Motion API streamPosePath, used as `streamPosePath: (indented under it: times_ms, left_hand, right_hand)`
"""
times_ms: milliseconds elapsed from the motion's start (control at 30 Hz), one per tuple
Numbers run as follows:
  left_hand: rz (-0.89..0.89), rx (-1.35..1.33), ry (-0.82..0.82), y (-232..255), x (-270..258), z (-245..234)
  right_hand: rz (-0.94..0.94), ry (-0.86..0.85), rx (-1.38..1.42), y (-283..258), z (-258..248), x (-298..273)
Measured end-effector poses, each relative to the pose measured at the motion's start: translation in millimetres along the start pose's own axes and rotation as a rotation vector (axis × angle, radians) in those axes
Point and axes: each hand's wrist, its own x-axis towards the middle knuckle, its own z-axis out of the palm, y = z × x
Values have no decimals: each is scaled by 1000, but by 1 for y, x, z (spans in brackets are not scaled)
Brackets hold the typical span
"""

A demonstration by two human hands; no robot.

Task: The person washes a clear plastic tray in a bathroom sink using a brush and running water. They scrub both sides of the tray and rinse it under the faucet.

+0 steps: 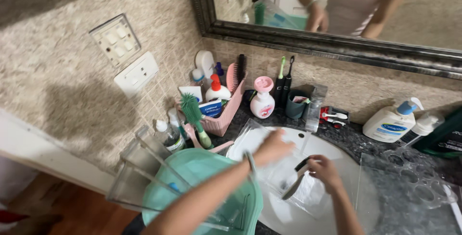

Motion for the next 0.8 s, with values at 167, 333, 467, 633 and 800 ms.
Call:
streamPosePath:
  times_ms: [167, 333, 467, 633, 800]
  left_hand:
    - [-60, 727, 63, -98, 87, -59]
    - [-254, 770, -41, -145, 88, -56]
    - [-278, 760, 139, -160, 96, -35]
    - [-196, 580, 289, -168, 105, -29]
    - [88, 461, 251, -122, 119, -39]
  right_hand:
    - [104, 129, 72, 38, 44, 3]
    - [240, 354, 303, 53, 67, -18]
    - [276, 444, 556, 31, 68, -34]
    - [336, 513, 830, 16, 69, -38]
    - [180, 523, 1134, 57, 58, -20]
